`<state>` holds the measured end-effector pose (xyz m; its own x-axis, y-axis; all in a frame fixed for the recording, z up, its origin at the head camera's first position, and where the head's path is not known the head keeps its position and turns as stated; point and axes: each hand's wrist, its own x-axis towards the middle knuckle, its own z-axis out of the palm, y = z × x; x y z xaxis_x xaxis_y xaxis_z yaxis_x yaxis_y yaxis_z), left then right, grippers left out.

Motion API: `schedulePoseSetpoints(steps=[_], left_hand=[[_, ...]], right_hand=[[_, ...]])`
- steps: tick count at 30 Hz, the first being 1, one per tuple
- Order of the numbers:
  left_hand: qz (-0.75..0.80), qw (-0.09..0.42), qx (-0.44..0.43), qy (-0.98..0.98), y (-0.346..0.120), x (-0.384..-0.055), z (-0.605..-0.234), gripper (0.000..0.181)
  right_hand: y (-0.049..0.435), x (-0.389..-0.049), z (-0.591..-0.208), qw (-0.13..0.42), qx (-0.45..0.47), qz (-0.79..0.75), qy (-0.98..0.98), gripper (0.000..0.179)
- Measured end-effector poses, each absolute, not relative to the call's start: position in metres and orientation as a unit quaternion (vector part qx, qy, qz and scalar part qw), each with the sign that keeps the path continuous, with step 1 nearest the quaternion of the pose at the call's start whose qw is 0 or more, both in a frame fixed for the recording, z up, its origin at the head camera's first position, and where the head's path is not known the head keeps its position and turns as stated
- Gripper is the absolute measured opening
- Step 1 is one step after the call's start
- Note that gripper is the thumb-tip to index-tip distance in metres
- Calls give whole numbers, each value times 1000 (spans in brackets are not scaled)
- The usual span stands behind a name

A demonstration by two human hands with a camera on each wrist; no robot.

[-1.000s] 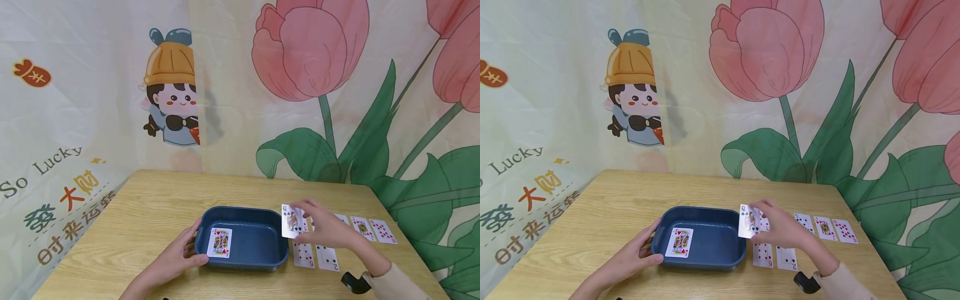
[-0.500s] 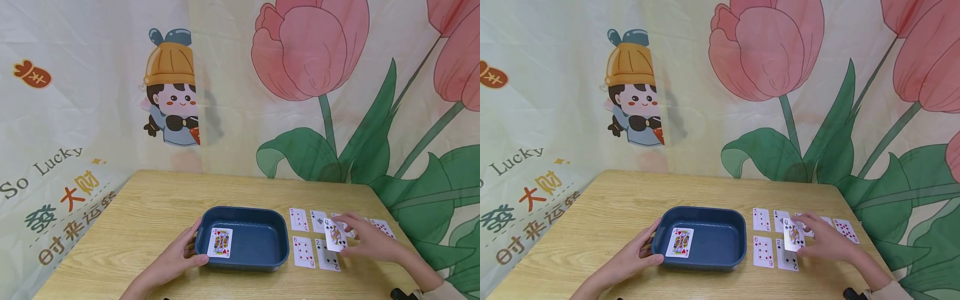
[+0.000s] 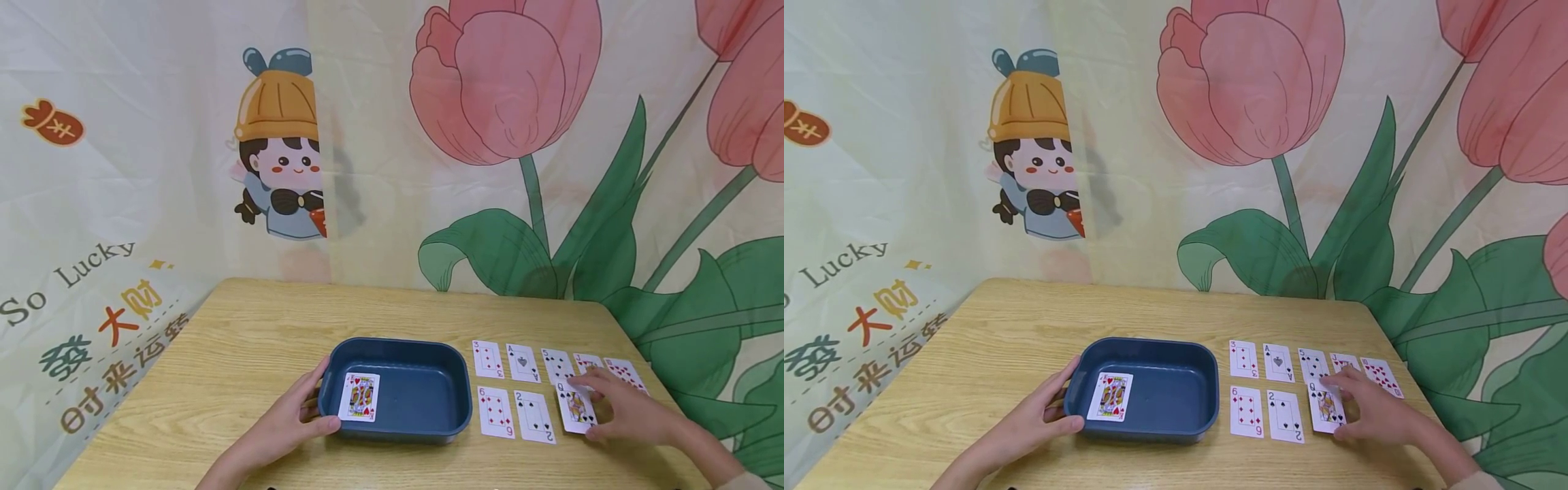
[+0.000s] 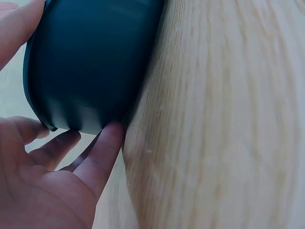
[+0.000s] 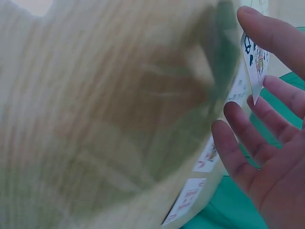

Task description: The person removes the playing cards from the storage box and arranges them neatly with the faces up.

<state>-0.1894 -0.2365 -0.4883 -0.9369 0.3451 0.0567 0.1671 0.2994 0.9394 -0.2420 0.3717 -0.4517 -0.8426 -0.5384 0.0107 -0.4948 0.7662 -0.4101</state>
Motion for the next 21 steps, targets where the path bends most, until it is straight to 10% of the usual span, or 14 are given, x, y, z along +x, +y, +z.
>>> schedulePoseSetpoints(steps=[21], left_hand=[[569,79,146,805,-236,-190,-488,102]], right_hand=[[371,-241,-461,104,-291,-200,930,78]])
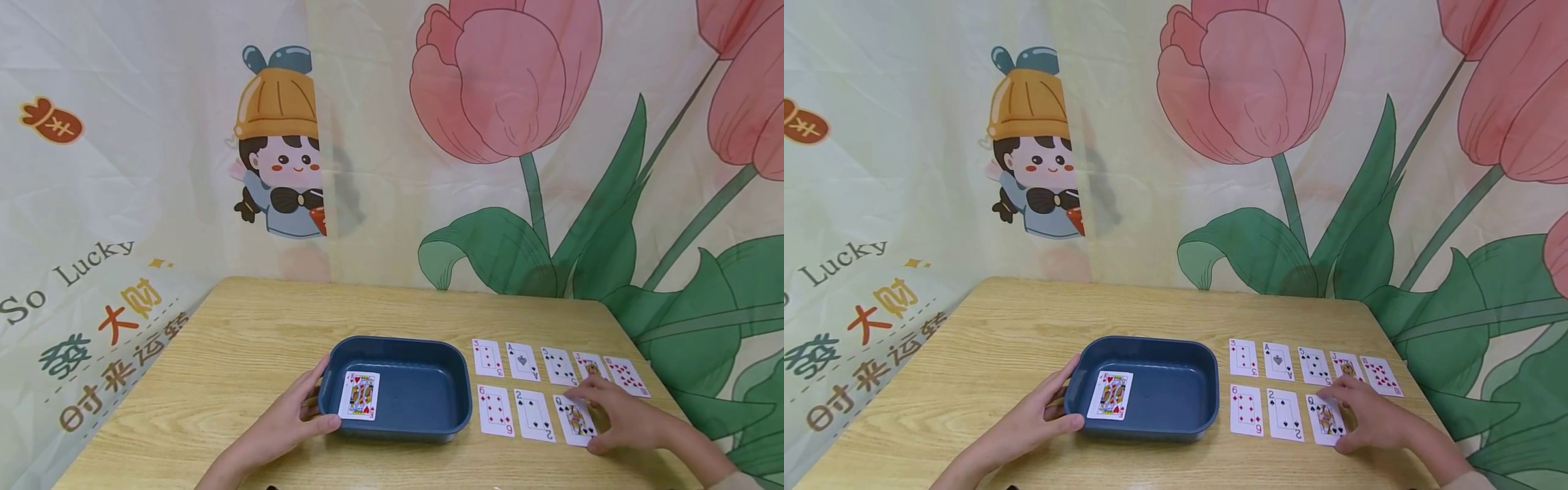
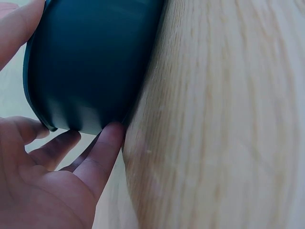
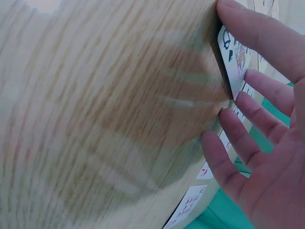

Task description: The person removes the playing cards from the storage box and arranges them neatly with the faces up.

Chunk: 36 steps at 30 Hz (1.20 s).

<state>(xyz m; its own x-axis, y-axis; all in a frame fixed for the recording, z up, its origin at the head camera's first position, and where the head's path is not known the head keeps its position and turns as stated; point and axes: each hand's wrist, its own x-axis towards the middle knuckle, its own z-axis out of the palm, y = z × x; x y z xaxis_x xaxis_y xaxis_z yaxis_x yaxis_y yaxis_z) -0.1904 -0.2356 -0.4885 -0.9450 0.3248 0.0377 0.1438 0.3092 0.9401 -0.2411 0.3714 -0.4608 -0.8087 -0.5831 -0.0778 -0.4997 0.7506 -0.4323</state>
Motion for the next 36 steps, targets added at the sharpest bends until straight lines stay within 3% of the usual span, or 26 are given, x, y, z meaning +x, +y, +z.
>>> schedulePoseSetpoints(steps=[15,20,25,29,36], left_hand=[[567,85,140,807,-236,-190,-488,103],[570,85,147,804,-237,-189,-488,102],[568,80,150,805,-238,-187,-485,101],[570,79,146,805,-238,-188,-485,100],[572,78,157,801,-237,-190,-488,99]], right_hand=[[368,-241,-457,120,-274,-196,934,83],[353,-239,-443,64,-261,-172,948,76],[311,-239,-414,0,-253,-168,953,62],[267,-241,-394,-28,-279,-185,942,61],[177,-246,-383,-30,-325,-235,916,65]])
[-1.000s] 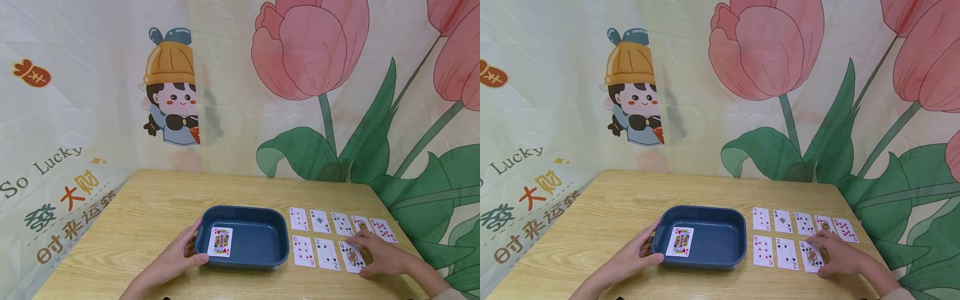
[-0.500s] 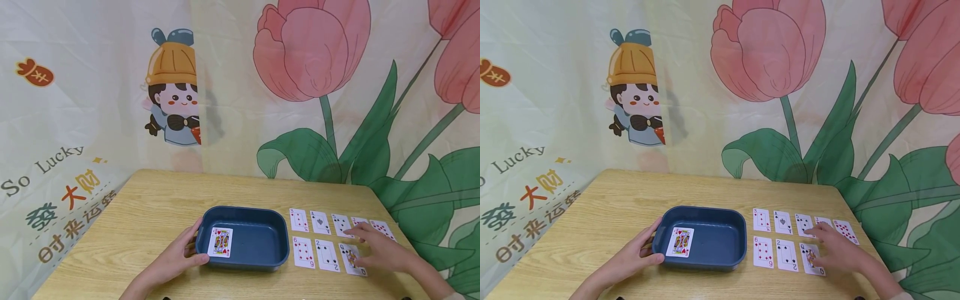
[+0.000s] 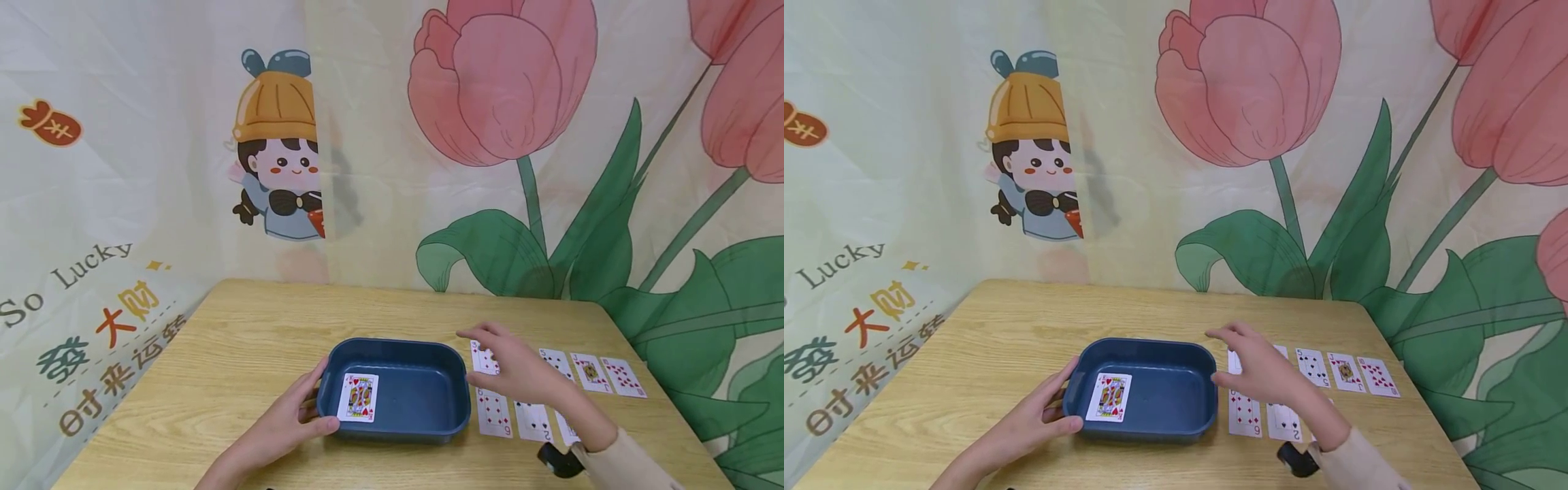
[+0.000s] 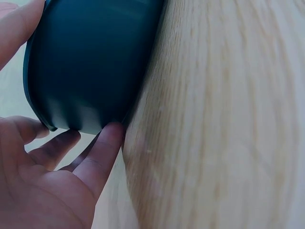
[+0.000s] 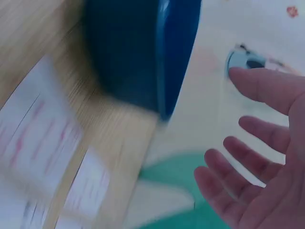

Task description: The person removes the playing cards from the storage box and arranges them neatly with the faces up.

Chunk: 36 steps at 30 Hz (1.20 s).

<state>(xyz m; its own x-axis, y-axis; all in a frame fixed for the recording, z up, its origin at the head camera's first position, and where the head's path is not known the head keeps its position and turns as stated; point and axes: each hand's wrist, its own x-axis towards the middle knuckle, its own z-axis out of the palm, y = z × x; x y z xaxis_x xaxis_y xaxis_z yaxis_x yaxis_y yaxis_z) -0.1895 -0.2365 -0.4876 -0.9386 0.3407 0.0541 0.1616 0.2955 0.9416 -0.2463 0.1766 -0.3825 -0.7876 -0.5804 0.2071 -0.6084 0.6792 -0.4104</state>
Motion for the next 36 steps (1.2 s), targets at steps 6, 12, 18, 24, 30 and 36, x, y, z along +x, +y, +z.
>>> schedulePoseSetpoints(steps=[6,12,18,24,30,36], left_hand=[[568,83,142,806,-237,-191,-488,101],[562,90,141,810,-237,-192,-485,98],[561,86,160,807,-237,-190,-484,95],[566,88,159,804,-238,-189,-484,96],[571,86,167,799,-238,-191,-487,96],[571,88,167,799,-237,-191,-487,95]], right_hand=[[102,-254,-391,-23,341,270,-900,66],[50,-257,-415,-56,340,260,-902,68],[23,-258,-442,-72,337,247,-906,72],[14,-258,-456,-67,325,202,-921,81],[12,-258,-459,-60,326,173,-927,86],[13,-258,-461,-62,322,177,-928,83]])
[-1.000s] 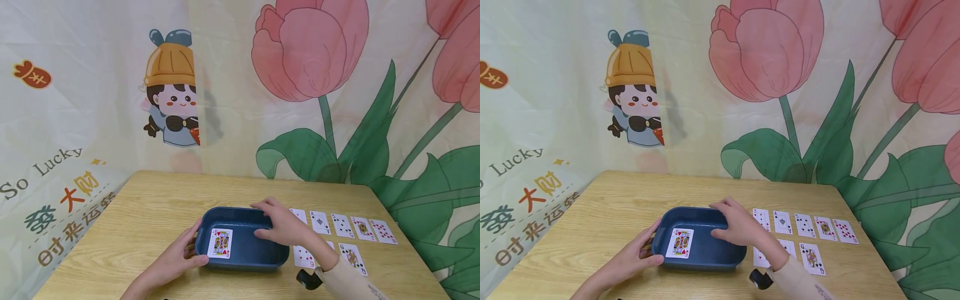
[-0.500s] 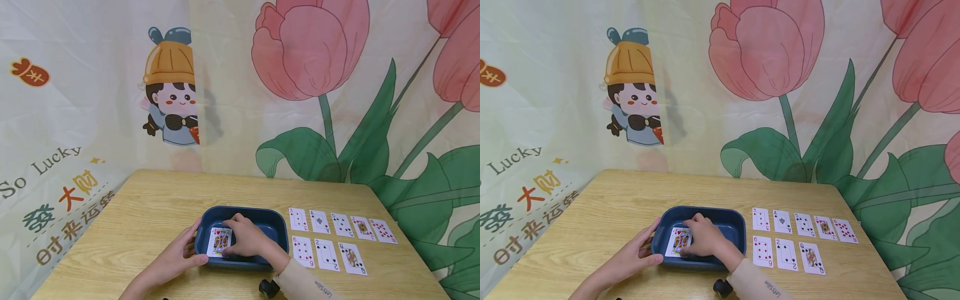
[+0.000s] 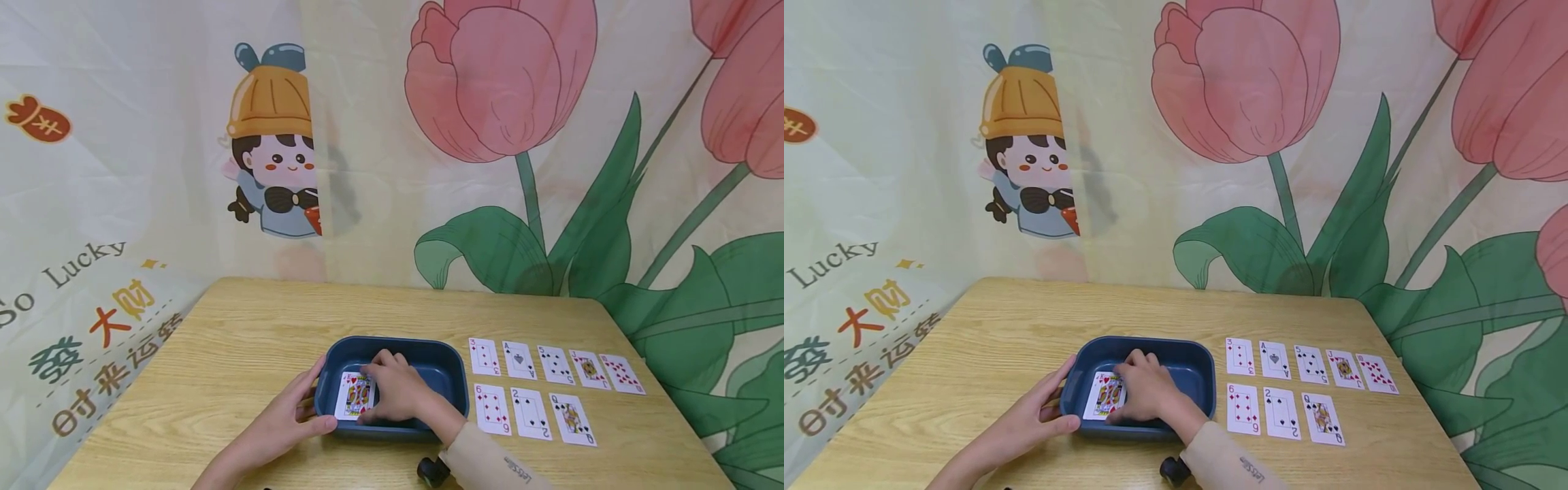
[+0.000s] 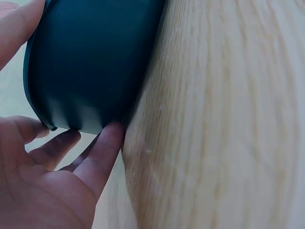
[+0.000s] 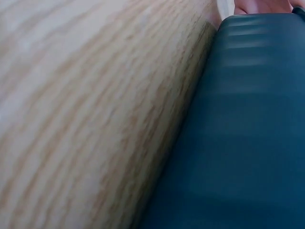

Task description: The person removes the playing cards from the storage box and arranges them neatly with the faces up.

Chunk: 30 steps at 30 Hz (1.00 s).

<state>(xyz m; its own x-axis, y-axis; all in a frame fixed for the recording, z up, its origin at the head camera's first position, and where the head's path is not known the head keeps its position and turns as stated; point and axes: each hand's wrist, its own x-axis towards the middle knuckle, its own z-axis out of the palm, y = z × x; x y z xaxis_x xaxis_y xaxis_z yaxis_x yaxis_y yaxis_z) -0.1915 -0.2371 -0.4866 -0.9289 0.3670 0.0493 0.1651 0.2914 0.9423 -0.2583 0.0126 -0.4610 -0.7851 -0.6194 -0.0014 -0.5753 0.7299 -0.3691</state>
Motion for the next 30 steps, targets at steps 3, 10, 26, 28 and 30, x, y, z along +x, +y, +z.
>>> schedulePoseSetpoints(steps=[3,10,26,28,30], left_hand=[[571,88,166,799,-237,-191,-487,95],[567,88,171,801,-237,-191,-486,96],[566,78,150,807,-236,-189,-486,99],[564,78,148,809,-236,-190,-485,100],[564,79,147,809,-235,-189,-484,100]], right_hand=[[13,-259,-460,62,-324,-188,925,82],[17,-259,-454,80,-319,-217,919,80],[94,-259,-406,75,-349,-260,897,81],[120,-259,-398,68,-345,-270,896,82],[149,-257,-391,61,-339,-278,897,82]])
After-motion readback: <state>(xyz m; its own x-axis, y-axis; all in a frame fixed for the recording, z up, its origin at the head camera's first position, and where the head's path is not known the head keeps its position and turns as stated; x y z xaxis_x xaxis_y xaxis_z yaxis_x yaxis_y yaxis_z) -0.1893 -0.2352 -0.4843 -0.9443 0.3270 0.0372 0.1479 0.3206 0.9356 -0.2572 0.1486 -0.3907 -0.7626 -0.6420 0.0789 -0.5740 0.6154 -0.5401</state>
